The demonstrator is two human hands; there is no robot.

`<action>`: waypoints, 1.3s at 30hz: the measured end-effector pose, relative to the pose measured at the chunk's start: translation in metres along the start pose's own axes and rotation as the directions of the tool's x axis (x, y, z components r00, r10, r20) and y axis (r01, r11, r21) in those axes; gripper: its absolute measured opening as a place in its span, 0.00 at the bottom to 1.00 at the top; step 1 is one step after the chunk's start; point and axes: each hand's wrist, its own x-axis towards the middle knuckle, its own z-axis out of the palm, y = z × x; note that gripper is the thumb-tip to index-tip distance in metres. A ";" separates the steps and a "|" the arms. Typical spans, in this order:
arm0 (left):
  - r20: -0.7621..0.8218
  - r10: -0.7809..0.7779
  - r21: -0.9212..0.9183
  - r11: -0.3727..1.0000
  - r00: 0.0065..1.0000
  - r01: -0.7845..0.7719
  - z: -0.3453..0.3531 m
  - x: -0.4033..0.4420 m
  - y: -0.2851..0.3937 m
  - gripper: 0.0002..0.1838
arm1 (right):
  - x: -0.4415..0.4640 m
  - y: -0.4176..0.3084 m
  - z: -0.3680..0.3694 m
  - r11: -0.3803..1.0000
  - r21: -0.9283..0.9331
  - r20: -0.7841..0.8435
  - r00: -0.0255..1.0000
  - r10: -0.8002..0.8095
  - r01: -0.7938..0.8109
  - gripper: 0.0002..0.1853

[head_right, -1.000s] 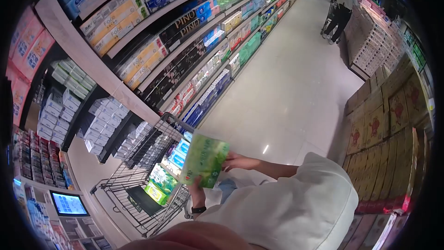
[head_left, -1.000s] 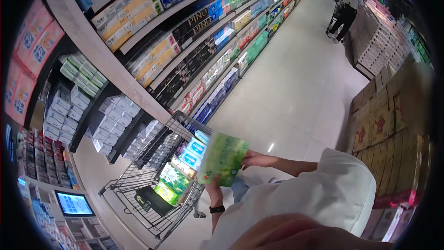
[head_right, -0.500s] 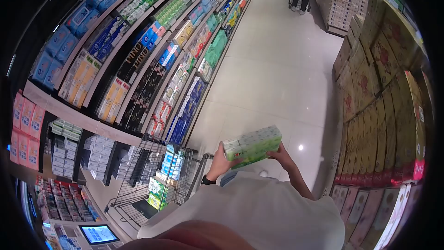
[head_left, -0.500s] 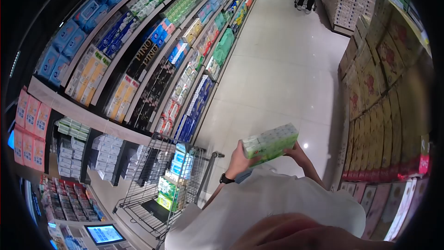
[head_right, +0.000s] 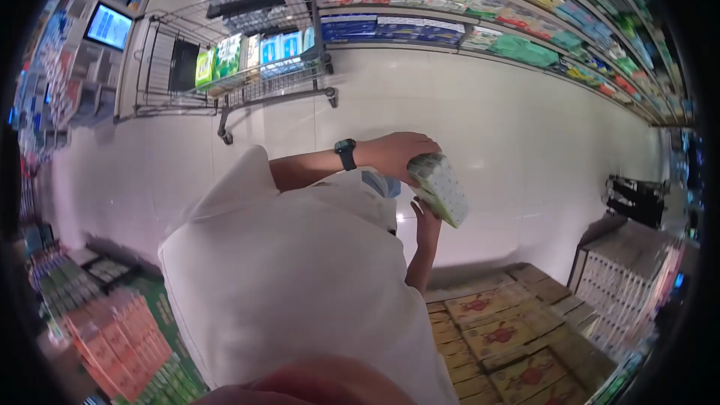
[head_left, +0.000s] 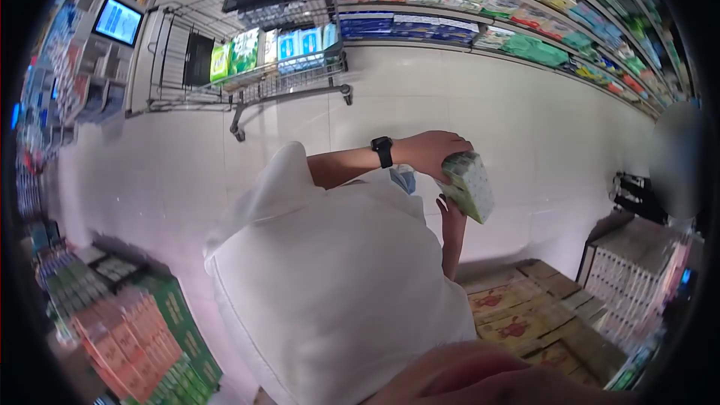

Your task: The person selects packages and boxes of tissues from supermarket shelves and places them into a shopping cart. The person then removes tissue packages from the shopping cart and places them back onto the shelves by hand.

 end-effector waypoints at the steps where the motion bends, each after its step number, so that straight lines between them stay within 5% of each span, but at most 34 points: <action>1: 0.021 0.004 0.039 0.999 1.000 -0.005 -0.001 0.016 -0.005 0.38 | 0.017 -0.016 -0.012 0.998 -0.046 0.011 0.999 0.036 -0.035 0.25; 6: -0.152 -0.171 -0.074 0.984 0.973 0.162 0.018 0.059 -0.020 0.38 | 0.087 -0.103 -0.064 0.927 -0.327 0.166 0.954 0.249 -0.185 0.26; 10: -0.251 -0.233 -0.041 0.972 0.940 0.230 0.037 0.090 -0.043 0.38 | 0.135 -0.141 -0.098 0.766 -0.641 0.181 0.962 0.205 -0.043 0.27; 17: -0.297 -0.456 -0.382 0.862 0.839 0.333 0.014 0.189 -0.048 0.36 | 0.196 -0.226 -0.114 0.844 -0.536 0.218 0.966 0.136 0.002 0.30; 20: -0.209 -0.658 -0.575 0.681 0.724 0.454 0.038 0.233 -0.114 0.32 | 0.228 -0.258 -0.123 0.887 -0.461 0.280 0.949 0.143 0.002 0.37; 22: -0.085 -0.779 -0.719 0.479 0.621 0.503 0.042 0.273 -0.118 0.27 | 0.251 -0.262 -0.144 0.858 -0.509 0.103 0.985 0.141 -0.069 0.38; 23: -0.046 -0.791 -0.707 0.457 0.609 0.540 0.050 0.288 -0.131 0.28 | 0.260 -0.267 -0.156 0.875 -0.483 0.099 0.989 0.106 -0.046 0.38; 25: 0.108 -0.803 -0.622 0.405 0.586 0.670 0.062 0.326 -0.147 0.29 | 0.278 -0.275 -0.186 0.890 -0.361 0.039 0.950 0.311 -0.277 0.40; 29: 0.336 -0.766 -0.401 0.409 0.547 0.820 0.096 0.430 -0.178 0.31 | 0.311 -0.296 -0.256 0.928 -0.250 -0.014 0.959 0.282 -0.277 0.39; 32: 0.451 -0.636 -0.396 0.486 0.626 0.779 0.109 0.537 -0.152 0.31 | 0.341 -0.337 -0.310 0.953 -0.160 -0.087 0.965 0.247 -0.258 0.38; 34: 0.395 -0.489 -0.502 0.594 0.778 0.629 0.117 0.610 -0.129 0.28 | 0.364 -0.371 -0.335 0.980 -0.090 -0.248 0.957 0.149 -0.176 0.37; 39: 0.231 -0.346 -0.597 0.688 0.909 0.413 0.110 0.785 -0.109 0.28 | 0.447 -0.514 -0.393 0.976 -0.133 -0.299 0.931 -0.208 0.175 0.32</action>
